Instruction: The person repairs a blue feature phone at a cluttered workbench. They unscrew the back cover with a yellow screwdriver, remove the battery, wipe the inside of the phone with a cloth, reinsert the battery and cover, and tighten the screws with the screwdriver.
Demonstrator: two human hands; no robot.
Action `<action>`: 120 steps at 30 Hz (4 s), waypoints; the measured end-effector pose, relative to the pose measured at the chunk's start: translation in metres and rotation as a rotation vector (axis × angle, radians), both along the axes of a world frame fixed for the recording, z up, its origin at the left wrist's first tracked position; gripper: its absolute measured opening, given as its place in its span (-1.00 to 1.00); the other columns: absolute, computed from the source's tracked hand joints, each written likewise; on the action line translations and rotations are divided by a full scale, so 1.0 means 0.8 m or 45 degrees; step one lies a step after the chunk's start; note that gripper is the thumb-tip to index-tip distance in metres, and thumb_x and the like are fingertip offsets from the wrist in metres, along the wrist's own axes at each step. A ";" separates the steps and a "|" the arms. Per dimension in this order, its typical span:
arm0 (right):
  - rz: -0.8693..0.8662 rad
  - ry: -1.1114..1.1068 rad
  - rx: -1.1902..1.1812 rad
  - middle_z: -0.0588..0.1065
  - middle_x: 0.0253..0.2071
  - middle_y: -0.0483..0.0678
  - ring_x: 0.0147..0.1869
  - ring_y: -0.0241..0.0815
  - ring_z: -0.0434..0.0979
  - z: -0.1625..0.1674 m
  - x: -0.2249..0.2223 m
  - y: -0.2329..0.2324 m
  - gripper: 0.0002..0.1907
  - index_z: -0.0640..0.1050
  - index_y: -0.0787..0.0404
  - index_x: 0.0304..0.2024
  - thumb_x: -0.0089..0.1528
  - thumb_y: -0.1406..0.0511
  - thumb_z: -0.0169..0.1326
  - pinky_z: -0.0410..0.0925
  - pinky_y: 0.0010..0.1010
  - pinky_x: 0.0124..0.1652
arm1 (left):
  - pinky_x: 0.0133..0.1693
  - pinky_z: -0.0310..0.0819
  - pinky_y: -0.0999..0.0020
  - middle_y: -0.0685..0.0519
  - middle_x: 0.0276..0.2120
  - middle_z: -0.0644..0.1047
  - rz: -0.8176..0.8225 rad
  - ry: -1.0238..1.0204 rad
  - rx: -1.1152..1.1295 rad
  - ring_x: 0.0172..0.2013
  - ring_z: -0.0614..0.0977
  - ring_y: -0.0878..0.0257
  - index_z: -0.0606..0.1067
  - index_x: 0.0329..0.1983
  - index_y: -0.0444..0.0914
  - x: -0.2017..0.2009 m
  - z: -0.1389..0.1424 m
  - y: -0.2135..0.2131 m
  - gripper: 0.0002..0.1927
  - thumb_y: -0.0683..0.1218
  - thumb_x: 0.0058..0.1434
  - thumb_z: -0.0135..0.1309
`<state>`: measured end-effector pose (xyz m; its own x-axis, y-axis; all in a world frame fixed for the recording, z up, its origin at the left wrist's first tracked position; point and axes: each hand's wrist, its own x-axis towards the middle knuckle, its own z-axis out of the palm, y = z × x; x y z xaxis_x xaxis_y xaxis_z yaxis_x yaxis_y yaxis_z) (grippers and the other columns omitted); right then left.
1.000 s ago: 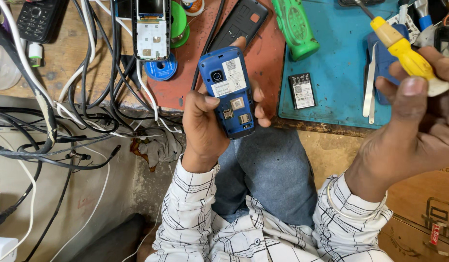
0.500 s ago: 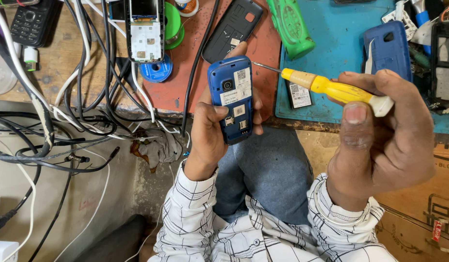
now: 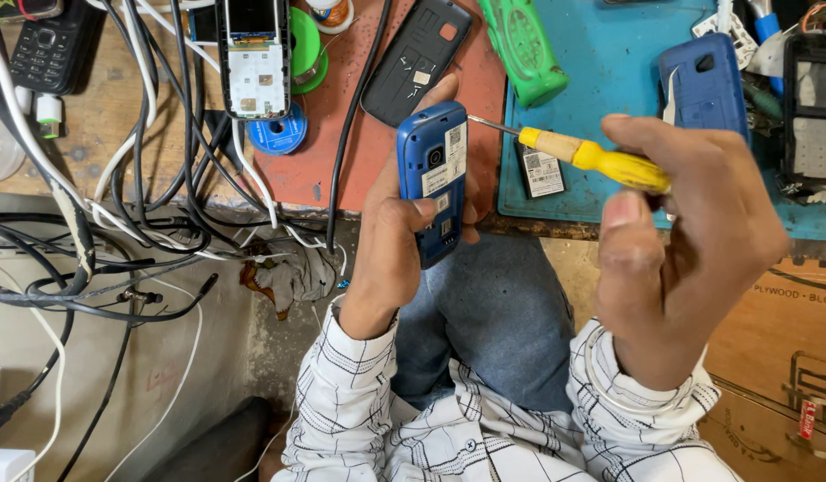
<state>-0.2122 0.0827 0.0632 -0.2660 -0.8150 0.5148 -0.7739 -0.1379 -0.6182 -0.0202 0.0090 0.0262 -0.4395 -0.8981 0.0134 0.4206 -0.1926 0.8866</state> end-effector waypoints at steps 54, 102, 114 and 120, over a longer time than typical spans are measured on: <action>0.550 -0.299 -0.295 0.37 0.09 0.12 0.04 -0.14 0.52 -0.051 -0.007 -0.061 -0.52 0.17 0.20 0.30 0.52 0.51 0.15 0.47 -0.44 0.00 | -0.37 0.46 0.01 -0.22 -0.12 0.48 0.185 -1.472 -1.222 -0.32 0.61 -0.16 0.51 0.10 -0.30 0.008 0.021 -0.048 -0.32 0.12 -0.03 0.42; 0.367 -0.056 -0.310 0.30 0.22 0.05 0.13 -0.15 0.46 -0.077 -0.005 -0.039 -0.26 0.23 -0.07 0.49 0.39 0.15 0.36 0.45 -0.42 0.00 | -0.01 0.28 0.17 0.22 -0.05 0.54 0.721 -1.201 -0.953 0.02 0.51 0.16 0.58 -0.16 -0.08 -0.062 -0.035 0.008 -0.76 -0.03 0.14 0.36; 0.532 0.025 -0.197 0.42 0.10 0.14 -0.02 -0.10 0.51 -0.047 -0.020 -0.041 -0.45 0.37 0.10 0.29 0.31 0.29 0.28 0.44 -0.39 -0.04 | -0.04 0.23 0.15 0.20 -0.12 0.50 0.710 -1.177 -0.976 -0.01 0.51 0.17 0.56 -0.18 -0.05 -0.060 -0.038 0.012 -0.75 -0.06 0.10 0.35; 0.397 -0.336 -0.034 0.38 -0.10 0.04 -0.13 -0.25 0.48 -0.044 -0.009 -0.042 -0.40 0.39 0.23 0.27 0.23 0.33 0.33 0.47 -0.41 -0.10 | -0.04 0.22 0.15 0.19 -0.11 0.51 0.729 -1.260 -1.038 -0.01 0.51 0.15 0.50 -0.20 -0.08 -0.064 -0.044 0.012 -0.69 -0.06 0.07 0.39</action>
<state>-0.2193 0.0491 0.0280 -0.1340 -0.8645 0.4844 -0.5078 -0.3598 -0.7827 -0.0714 0.0189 -0.0090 -0.1535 -0.8434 0.5148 -0.5914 0.4958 0.6360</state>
